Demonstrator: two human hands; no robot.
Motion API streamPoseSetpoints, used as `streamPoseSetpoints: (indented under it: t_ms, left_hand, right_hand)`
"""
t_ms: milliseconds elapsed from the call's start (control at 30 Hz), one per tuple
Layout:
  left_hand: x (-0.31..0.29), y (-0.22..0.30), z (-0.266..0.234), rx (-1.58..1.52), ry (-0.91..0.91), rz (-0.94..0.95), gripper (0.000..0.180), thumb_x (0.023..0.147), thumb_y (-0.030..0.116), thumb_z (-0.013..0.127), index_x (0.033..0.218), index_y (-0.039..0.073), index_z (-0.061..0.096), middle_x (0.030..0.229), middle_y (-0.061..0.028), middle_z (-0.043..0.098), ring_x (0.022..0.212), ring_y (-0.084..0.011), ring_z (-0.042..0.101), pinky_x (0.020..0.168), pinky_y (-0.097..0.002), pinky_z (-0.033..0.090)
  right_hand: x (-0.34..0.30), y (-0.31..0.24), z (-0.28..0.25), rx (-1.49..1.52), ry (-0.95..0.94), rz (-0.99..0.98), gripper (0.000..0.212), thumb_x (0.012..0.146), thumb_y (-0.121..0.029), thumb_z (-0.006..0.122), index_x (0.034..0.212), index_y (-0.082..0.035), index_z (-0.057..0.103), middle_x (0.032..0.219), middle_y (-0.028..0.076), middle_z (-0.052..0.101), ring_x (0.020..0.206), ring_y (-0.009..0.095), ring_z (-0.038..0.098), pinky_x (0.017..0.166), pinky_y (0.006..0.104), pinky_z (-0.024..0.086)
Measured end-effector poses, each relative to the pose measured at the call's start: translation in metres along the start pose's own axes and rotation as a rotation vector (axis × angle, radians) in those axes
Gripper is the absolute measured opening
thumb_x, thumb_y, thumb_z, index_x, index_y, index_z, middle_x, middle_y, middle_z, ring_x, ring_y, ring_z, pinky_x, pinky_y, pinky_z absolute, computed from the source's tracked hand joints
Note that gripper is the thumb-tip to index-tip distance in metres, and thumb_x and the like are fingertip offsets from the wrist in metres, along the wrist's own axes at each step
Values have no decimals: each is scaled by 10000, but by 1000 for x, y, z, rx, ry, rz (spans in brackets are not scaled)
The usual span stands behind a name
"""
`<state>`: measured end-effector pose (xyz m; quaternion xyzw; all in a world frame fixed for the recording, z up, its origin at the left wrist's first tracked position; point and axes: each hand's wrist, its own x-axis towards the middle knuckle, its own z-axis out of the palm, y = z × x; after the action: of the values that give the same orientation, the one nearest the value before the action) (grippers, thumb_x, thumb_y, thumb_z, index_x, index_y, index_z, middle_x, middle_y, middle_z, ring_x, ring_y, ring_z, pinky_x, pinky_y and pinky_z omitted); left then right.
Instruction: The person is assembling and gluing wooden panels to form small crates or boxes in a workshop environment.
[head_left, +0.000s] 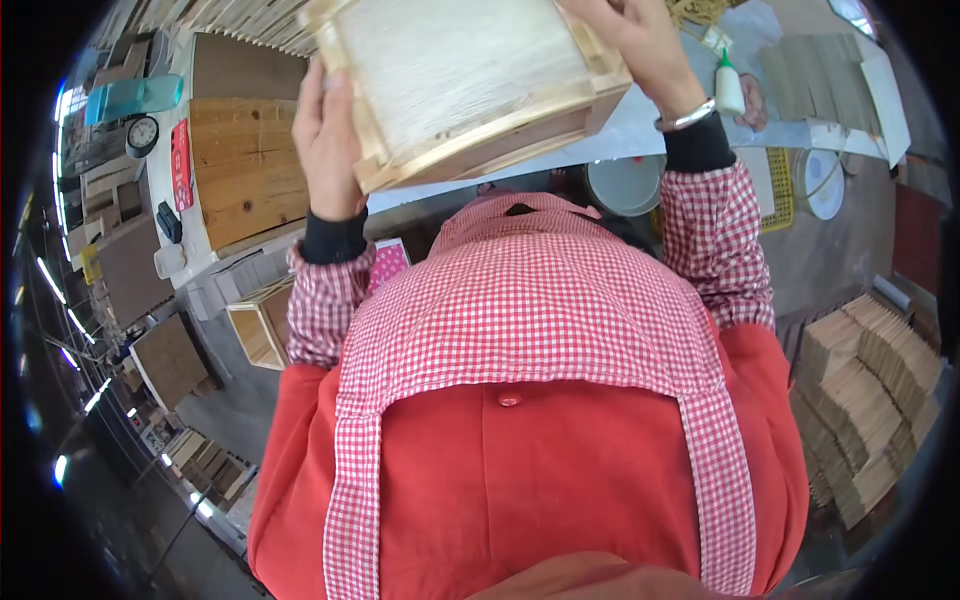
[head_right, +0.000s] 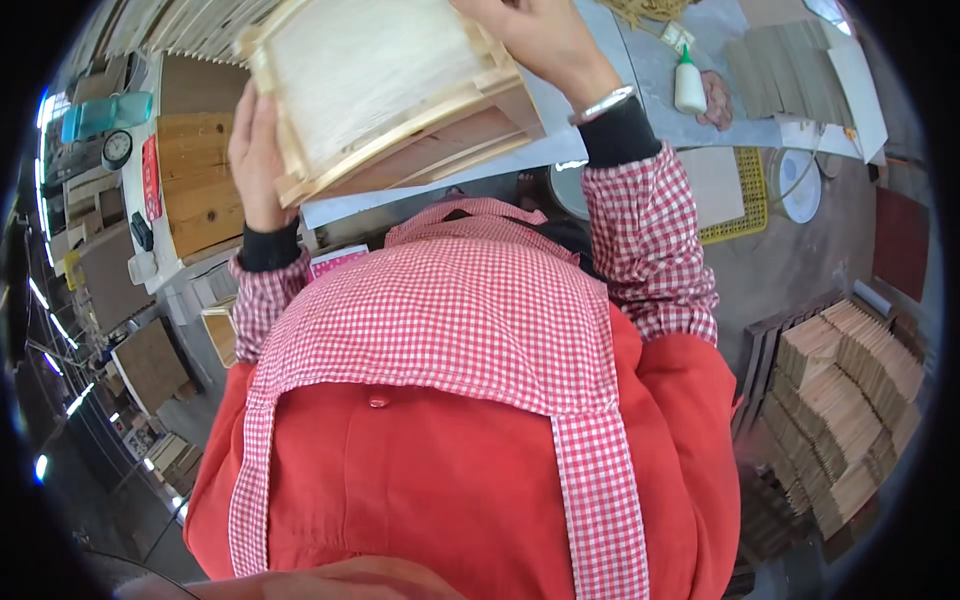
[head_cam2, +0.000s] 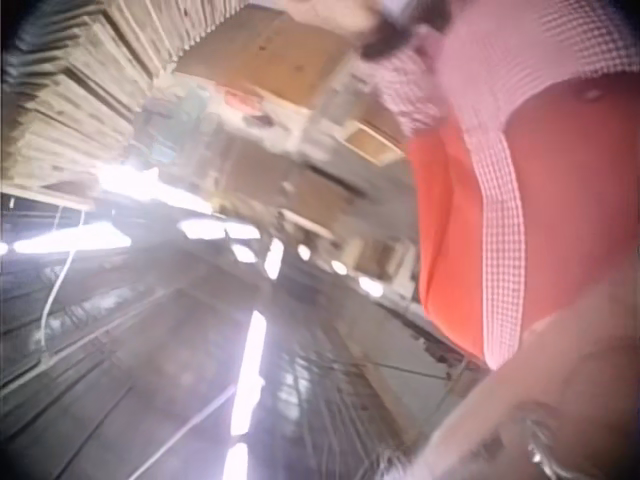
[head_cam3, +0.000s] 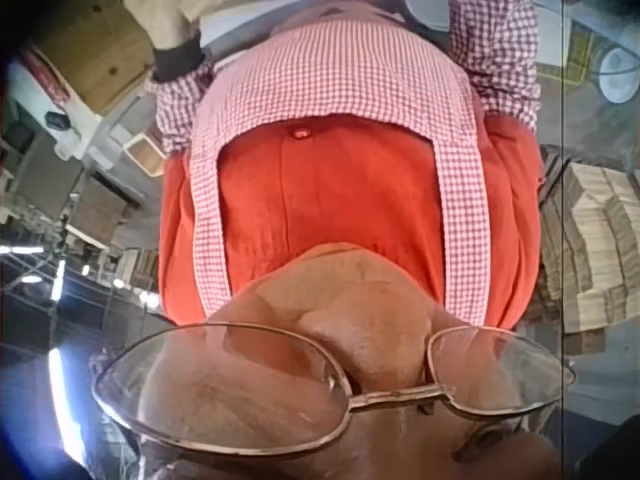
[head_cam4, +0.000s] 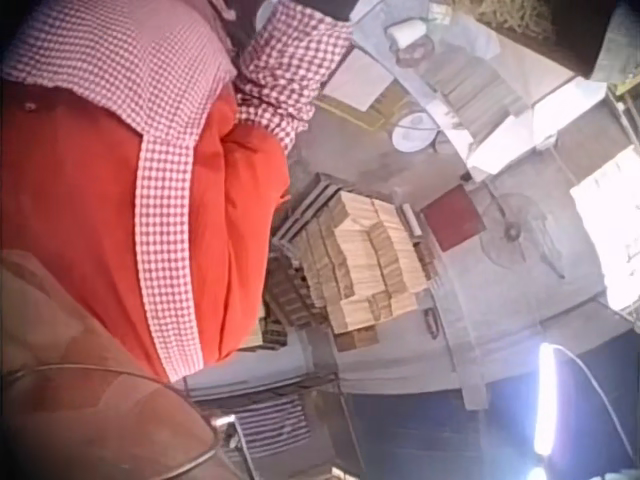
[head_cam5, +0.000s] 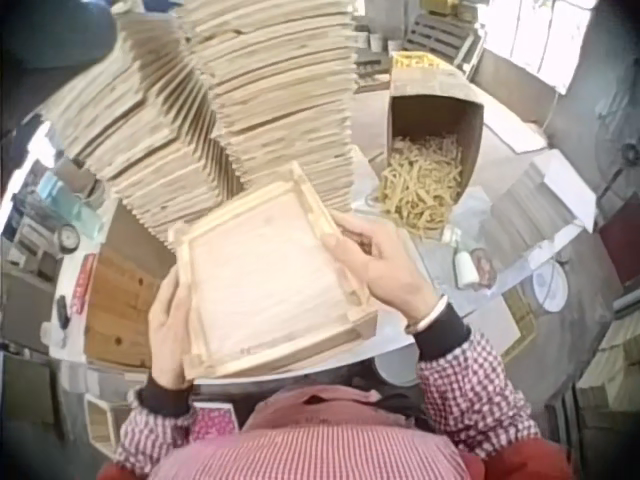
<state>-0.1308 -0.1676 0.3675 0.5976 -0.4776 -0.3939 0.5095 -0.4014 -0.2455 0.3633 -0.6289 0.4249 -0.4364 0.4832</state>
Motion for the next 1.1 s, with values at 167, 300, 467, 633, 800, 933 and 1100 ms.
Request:
streamPoseSetpoints:
  t_ms: [167, 300, 467, 633, 800, 933, 1100]
  left_hand:
    - [-27, -14, 24, -95, 191, 8, 460, 986, 240, 498, 1360, -19, 425, 1163, -86, 598, 1010, -150, 579, 844, -264, 469]
    - [-12, -21, 1, -23, 253, -83, 430, 994, 253, 467, 1335, -8, 452, 1177, -88, 588, 1021, -156, 571, 856, -263, 455]
    - [54, -7, -45, 93, 67, 111, 394, 979, 333, 490, 1231, 37, 550, 1121, -83, 592, 953, -123, 573, 792, -261, 437]
    - [110, 10, -45, -170, -404, -183, 426, 991, 344, 456, 1219, 1, 567, 1106, -72, 634, 1008, -145, 581, 872, -289, 450]
    - [88, 14, -48, -260, -654, -257, 397, 975, 312, 510, 1216, 4, 578, 1076, -88, 656, 939, -157, 630, 798, -273, 506]
    - [86, -12, -45, -432, -960, -143, 411, 974, 311, 512, 1209, -18, 581, 1080, -98, 657, 921, -144, 632, 775, -275, 514]
    - [75, -23, -21, -218, -805, -28, 406, 973, 302, 516, 1155, -49, 605, 1057, -101, 667, 882, -134, 644, 745, -272, 519]
  right_hand:
    - [32, 48, -3, 147, -125, -176, 354, 933, -193, 588, 1215, 20, 592, 957, -18, 630, 849, 49, 531, 729, 211, 442]
    - [17, 27, -19, -155, 129, 267, 341, 943, -223, 573, 1163, 34, 611, 968, -1, 634, 877, 70, 551, 764, 233, 454]
    - [-79, 41, 7, -40, 392, 18, 298, 967, -268, 540, 876, 5, 617, 657, 6, 562, 571, 72, 524, 518, 213, 405]
    - [-99, 7, 76, 448, 398, 172, 375, 949, -344, 558, 895, 18, 638, 697, 49, 623, 594, 100, 589, 551, 219, 460]
    - [-73, 25, 47, 68, 452, 41, 344, 966, -308, 537, 996, 25, 622, 845, 47, 639, 750, 102, 612, 692, 258, 498]
    - [-41, 33, 0, -141, 241, -110, 314, 949, -226, 556, 1112, 34, 623, 955, -5, 636, 863, 73, 563, 757, 230, 459]
    - [-44, 27, 13, 20, 204, -45, 292, 946, -214, 556, 1104, 24, 620, 947, -16, 632, 849, 70, 563, 745, 234, 462]
